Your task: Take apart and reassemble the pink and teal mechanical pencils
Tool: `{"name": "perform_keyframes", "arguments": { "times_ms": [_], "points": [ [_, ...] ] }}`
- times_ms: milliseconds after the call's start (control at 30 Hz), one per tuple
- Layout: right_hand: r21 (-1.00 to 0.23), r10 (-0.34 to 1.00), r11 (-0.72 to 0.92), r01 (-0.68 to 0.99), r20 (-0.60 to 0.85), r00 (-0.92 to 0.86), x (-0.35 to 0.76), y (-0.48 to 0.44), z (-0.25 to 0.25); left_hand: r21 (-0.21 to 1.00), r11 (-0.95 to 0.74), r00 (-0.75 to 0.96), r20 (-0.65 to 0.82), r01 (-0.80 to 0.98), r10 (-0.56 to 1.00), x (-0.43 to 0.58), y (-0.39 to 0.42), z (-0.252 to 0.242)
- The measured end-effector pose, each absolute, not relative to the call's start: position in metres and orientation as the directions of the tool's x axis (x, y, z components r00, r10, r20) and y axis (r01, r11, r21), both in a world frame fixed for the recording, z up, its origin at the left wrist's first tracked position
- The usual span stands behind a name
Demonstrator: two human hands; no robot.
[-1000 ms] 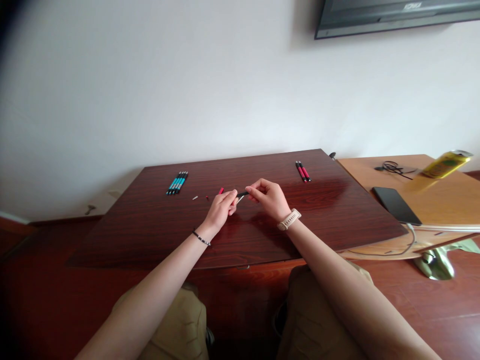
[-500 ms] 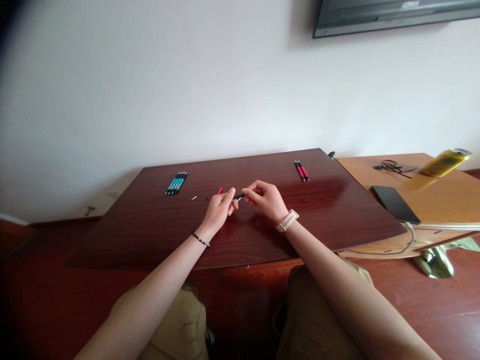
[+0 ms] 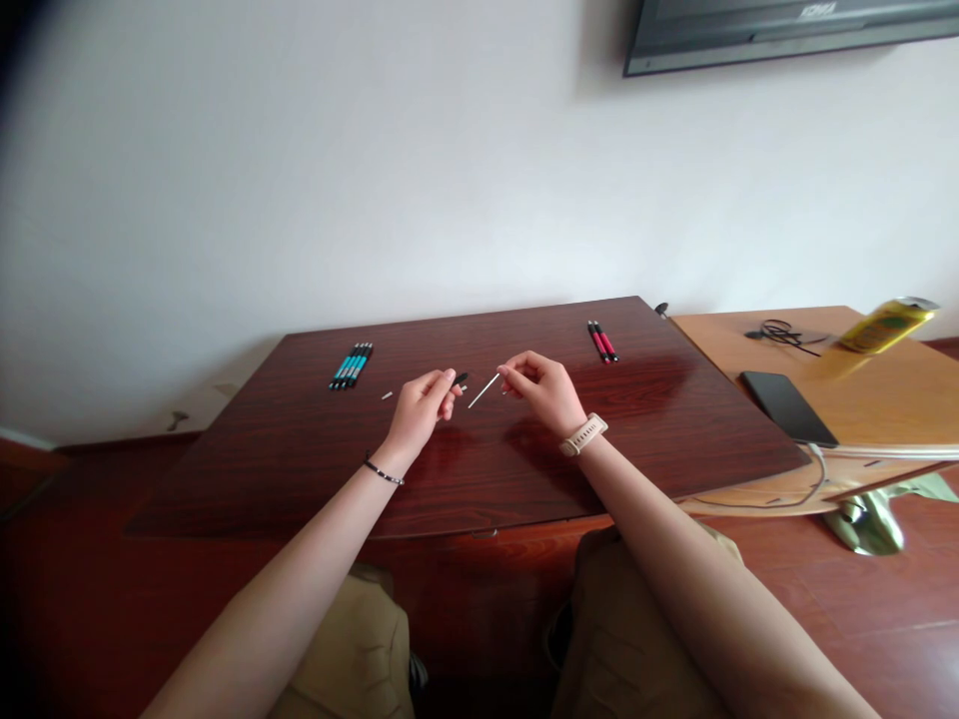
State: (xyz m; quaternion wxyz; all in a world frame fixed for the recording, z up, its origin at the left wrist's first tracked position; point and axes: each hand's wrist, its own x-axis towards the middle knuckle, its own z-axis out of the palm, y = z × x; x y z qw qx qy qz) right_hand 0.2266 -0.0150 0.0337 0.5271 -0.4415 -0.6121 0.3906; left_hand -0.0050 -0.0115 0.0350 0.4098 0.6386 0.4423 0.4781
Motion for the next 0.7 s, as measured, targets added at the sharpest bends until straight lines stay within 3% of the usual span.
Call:
{"name": "perform_keyframes", "arguments": {
  "times_ms": [267,467,700],
  "points": [
    [-0.826,0.937,0.308,0.472,0.349,-0.001,0.278,0.007,0.018,0.938,-0.311,-0.043,0.321,0.152,0.946,-0.070,0.016,0.036],
    [-0.631,0.944,0.254,0.733,0.326,-0.046,0.304,0.018,0.004,0.881,-0.244,-0.102,0.309,0.406,0.945,-0.127,0.027,0.026],
    [-0.547,0.946,0.258,0.796,0.309,-0.095,0.303,0.024,-0.009,0.760,-0.177,-0.167,0.352,0.625,0.921,-0.173,0.037,0.003]
  ]
}}
